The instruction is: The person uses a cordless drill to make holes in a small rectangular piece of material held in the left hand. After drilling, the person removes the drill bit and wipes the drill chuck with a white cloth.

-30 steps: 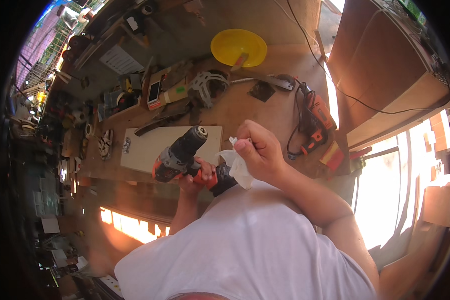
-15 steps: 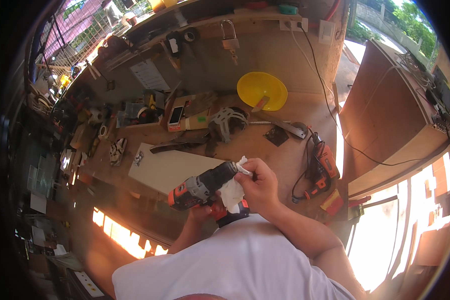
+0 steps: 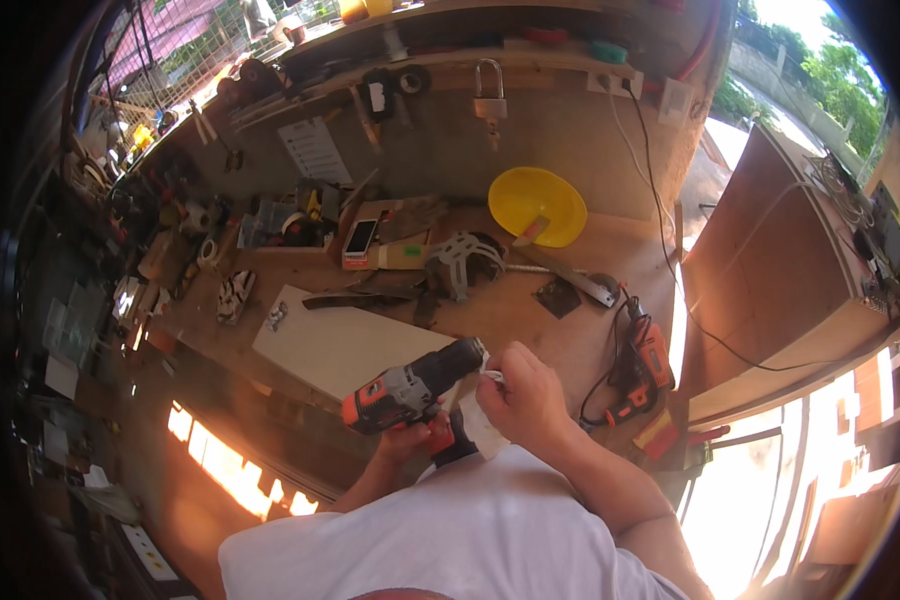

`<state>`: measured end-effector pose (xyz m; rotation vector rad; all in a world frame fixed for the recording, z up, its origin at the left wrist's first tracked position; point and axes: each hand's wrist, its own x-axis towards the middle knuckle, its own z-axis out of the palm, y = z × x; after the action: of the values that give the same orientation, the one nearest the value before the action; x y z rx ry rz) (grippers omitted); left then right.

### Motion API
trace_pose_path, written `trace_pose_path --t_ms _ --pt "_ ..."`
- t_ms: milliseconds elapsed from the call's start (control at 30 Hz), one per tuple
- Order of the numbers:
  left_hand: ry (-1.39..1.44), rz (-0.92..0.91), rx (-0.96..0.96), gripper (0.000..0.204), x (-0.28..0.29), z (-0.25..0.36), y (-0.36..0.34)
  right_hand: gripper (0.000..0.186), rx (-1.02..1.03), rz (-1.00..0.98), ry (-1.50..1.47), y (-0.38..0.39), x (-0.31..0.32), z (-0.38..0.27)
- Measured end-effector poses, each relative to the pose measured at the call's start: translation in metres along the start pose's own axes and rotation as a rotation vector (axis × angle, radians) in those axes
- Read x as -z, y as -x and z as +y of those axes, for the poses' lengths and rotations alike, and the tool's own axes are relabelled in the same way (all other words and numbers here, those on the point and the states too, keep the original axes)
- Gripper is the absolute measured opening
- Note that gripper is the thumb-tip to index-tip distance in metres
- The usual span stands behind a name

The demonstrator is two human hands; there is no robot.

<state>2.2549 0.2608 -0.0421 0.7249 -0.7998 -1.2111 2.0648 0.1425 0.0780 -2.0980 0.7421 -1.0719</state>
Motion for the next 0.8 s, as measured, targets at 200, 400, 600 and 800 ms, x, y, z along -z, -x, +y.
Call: trace_pose_path --t_ms 200,400,600,800 --pt "0.133 0.046 0.031 0.057 0.018 -0.020 -0.002 0.011 0.163 0.009 -0.178 0.010 0.018 0.016" --pt "0.231 -0.138 -0.096 0.059 0.026 -0.013 -0.017 0.018 -0.407 0.286 -1.124 0.011 0.041 0.063" --pt "0.431 -0.299 -0.083 0.056 0.030 -0.007 -0.036 0.031 -0.418 0.363 -1.054 0.004 0.039 0.062" --pt "0.486 -0.434 -0.032 0.059 0.033 -0.009 -0.048 0.042 -0.303 0.195 -0.856 -0.004 0.032 0.053"
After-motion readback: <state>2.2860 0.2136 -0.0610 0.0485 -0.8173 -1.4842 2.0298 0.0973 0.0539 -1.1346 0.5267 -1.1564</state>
